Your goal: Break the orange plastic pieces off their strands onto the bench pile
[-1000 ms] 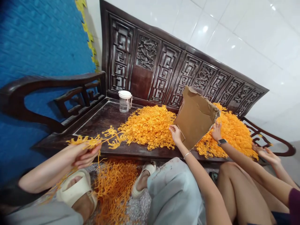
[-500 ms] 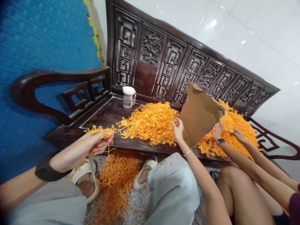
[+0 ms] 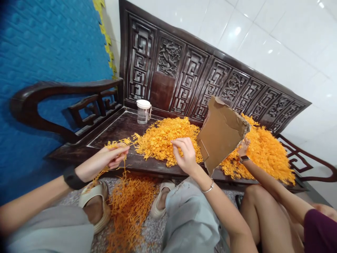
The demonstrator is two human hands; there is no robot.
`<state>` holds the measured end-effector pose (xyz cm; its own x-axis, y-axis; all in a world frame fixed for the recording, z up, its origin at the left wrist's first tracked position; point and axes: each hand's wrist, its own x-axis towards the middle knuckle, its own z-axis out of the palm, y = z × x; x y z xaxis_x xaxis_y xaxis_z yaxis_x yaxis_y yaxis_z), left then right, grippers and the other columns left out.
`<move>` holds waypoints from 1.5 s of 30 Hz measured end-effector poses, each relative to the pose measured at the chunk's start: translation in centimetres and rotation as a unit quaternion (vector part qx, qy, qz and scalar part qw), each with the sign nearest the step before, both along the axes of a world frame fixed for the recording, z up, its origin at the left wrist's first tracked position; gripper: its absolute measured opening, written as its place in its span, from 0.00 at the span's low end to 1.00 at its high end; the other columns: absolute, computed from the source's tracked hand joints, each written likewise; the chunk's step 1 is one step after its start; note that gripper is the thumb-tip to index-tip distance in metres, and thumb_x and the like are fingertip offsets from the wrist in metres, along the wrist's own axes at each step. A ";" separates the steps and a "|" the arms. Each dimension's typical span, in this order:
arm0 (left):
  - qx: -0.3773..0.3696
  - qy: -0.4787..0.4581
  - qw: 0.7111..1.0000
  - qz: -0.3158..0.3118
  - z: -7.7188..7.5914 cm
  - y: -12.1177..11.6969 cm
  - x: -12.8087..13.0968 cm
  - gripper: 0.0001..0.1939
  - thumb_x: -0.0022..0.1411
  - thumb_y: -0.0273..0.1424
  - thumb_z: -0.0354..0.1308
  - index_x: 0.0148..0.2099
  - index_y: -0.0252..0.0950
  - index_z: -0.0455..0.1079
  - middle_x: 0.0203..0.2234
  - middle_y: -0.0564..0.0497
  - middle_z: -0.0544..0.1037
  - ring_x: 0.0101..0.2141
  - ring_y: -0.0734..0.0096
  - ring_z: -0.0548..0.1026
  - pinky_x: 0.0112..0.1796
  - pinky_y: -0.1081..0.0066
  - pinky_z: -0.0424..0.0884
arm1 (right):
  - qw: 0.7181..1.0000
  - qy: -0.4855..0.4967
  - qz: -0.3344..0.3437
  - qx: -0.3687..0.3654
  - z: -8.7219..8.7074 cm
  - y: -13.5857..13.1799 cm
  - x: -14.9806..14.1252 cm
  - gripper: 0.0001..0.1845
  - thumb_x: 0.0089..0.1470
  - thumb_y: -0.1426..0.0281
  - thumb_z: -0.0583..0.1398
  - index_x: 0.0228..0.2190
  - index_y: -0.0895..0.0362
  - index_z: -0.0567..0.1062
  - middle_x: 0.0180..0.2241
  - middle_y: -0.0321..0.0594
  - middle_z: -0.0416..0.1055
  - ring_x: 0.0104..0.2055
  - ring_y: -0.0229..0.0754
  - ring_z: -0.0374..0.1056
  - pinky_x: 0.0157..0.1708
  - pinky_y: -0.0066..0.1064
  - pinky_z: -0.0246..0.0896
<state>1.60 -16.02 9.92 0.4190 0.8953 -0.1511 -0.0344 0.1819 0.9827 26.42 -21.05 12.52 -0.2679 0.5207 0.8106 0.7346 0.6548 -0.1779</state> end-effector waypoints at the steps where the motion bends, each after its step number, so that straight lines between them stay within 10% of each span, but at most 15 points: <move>1: 0.001 0.006 1.000 0.002 -0.1 0.1 -0.1 0.15 0.49 0.40 0.56 0.24 0.34 0.59 0.10 0.62 0.56 0.10 0.87 0.50 0.13 0.82 0.45 | 1.000 -0.008 0.014 -0.012 0.0 0.1 -0.6 0.12 0.52 0.76 0.52 0.39 0.53 0.68 0.33 0.43 0.68 0.36 0.43 0.63 0.37 0.39 0.58; 12: 0.010 0.010 0.999 -0.046 1.4 -0.9 -0.1 0.18 0.47 0.43 0.57 0.21 0.36 0.56 0.09 0.62 0.53 0.11 0.85 0.49 0.13 0.80 0.47 | 0.987 -0.052 0.098 -0.114 -1.2 3.5 -5.2 0.28 0.51 0.68 0.54 0.54 0.54 0.53 0.56 0.48 0.49 0.58 0.47 0.47 0.54 0.45 0.46; 19: 0.039 0.071 0.994 -0.070 0.3 -0.6 -1.1 0.20 0.45 0.45 0.58 0.20 0.37 0.53 0.10 0.63 0.49 0.12 0.84 0.46 0.15 0.78 0.41 | 0.951 -0.078 0.211 -0.210 -2.5 2.7 -5.1 0.16 0.54 0.67 0.54 0.45 0.56 0.65 0.36 0.43 0.69 0.38 0.41 0.63 0.41 0.36 0.57; 35: 0.205 0.174 0.950 -0.161 1.8 -1.4 0.3 0.19 0.55 0.40 0.50 0.19 0.37 0.49 0.14 0.60 0.50 0.17 0.79 0.49 0.19 0.74 0.45 | 0.903 -0.154 0.255 -0.311 -1.6 2.0 -4.7 0.14 0.52 0.62 0.55 0.20 0.57 0.62 0.21 0.33 0.57 0.25 0.34 0.55 0.30 0.27 0.53; 45: 0.284 0.228 0.903 -0.228 3.0 -2.1 0.1 0.21 0.57 0.42 0.48 0.18 0.35 0.53 0.15 0.58 0.51 0.20 0.77 0.52 0.22 0.75 0.49 | 0.813 -0.093 0.299 -0.491 0.3 0.3 -2.0 0.17 0.54 0.64 0.53 0.20 0.60 0.66 0.20 0.34 0.62 0.24 0.31 0.58 0.27 0.24 0.54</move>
